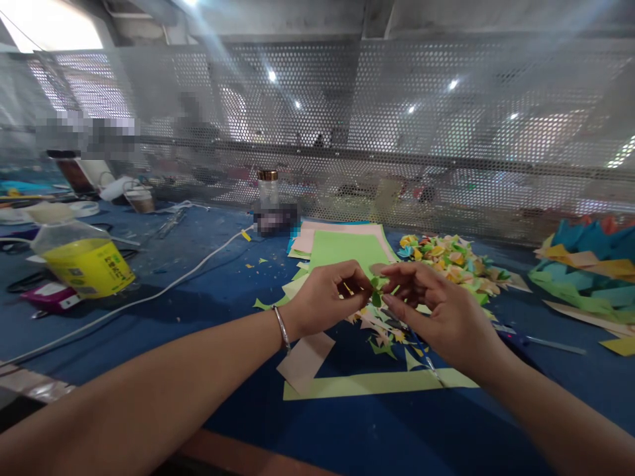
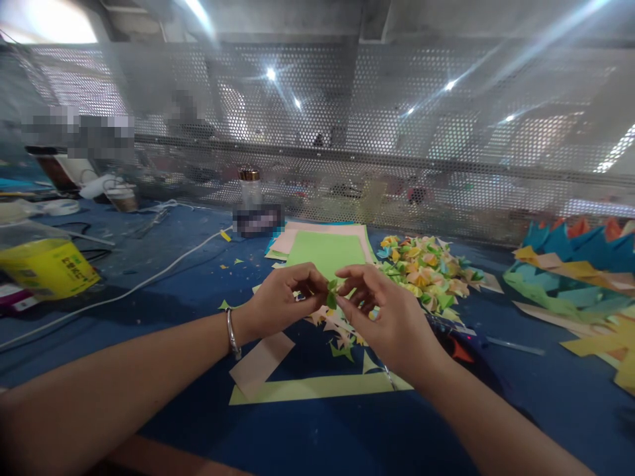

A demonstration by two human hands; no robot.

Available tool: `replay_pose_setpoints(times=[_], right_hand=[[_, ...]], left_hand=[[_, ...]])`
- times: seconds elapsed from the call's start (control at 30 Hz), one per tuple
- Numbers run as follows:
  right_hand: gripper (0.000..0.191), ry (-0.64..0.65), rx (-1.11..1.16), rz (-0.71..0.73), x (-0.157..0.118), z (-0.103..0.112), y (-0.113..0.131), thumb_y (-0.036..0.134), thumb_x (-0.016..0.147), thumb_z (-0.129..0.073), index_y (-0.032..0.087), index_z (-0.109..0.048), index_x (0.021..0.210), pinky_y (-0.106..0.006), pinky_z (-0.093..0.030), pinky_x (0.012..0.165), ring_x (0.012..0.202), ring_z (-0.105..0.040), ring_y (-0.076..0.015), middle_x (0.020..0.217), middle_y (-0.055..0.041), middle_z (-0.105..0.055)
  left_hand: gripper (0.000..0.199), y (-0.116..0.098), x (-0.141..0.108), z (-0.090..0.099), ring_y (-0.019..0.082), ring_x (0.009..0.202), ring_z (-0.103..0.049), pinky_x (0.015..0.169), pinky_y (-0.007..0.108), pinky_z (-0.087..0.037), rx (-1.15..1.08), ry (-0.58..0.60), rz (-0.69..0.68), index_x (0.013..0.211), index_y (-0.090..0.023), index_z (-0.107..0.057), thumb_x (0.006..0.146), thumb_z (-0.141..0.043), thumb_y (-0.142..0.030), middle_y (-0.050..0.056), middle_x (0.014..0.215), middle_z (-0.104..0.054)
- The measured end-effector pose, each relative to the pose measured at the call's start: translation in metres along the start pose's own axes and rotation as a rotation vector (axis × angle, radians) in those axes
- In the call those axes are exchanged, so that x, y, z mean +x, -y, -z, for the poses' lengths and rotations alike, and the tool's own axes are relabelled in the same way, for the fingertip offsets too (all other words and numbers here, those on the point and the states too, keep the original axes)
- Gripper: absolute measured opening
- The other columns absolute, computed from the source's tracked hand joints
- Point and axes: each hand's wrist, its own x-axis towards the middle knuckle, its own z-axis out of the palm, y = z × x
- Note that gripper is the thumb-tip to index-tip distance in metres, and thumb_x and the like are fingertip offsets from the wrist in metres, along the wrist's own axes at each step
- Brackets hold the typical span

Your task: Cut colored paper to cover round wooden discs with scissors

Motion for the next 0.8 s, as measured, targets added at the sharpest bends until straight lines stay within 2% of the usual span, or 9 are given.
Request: replay_pose_setpoints(times=[0.27, 0.53, 0.67, 0.8], right_hand=[[0.028, -0.009, 0.013, -0.008, 0.0000, 0.0000, -0.0007, 0.034, 0.092, -0.062, 0.023, -0.062, 0.117, -0.031, -0.057, 0.066, 0.079, -0.070, -0.0191, 0.093, -0.0054, -0.072], [0.030, -0.022, 0.025, -0.040, -0.0006, -0.0011, -0.0064, 0.035, 0.092, -0.062, 0.024, -0.060, 0.120, -0.032, -0.058, 0.067, 0.087, -0.071, -0.0217, 0.103, -0.0080, -0.073], [0.032, -0.034, 0.003, -0.047, 0.0011, -0.0004, -0.0072, 0.035, 0.089, -0.064, 0.023, -0.061, 0.119, -0.032, -0.058, 0.064, 0.079, -0.070, -0.0208, 0.095, -0.0077, -0.072], [0.032, 0.017, -0.048, -0.021, 0.0027, 0.0000, -0.0051, 0.031, 0.088, -0.062, 0.022, -0.060, 0.118, -0.030, -0.057, 0.059, 0.073, -0.069, -0.0192, 0.094, -0.0079, -0.073]], left_hand=[[0.008, -0.0032, -0.0011, -0.0013, 0.007, 0.061, -0.059, 0.058, 0.019, -0.047, 0.131, -0.014, -0.051, 0.079, -0.016, -0.065, 0.076, -0.058, -0.012, -0.001, 0.071, -0.067], [0.009, 0.0012, -0.0013, -0.0003, 0.008, 0.066, -0.062, 0.064, 0.019, -0.050, 0.312, -0.080, -0.243, 0.081, -0.016, -0.064, 0.078, -0.061, -0.009, 0.001, 0.078, -0.069], [0.005, -0.0006, -0.0024, 0.0017, 0.010, 0.069, -0.063, 0.067, 0.022, -0.051, 0.424, -0.099, -0.303, 0.083, -0.018, -0.064, 0.082, -0.062, -0.013, 0.001, 0.080, -0.069], [0.004, -0.0031, -0.0043, 0.0024, 0.012, 0.072, -0.063, 0.069, 0.024, -0.051, 0.514, -0.087, -0.320, 0.084, -0.019, -0.063, 0.085, -0.060, -0.017, 0.002, 0.081, -0.069]])
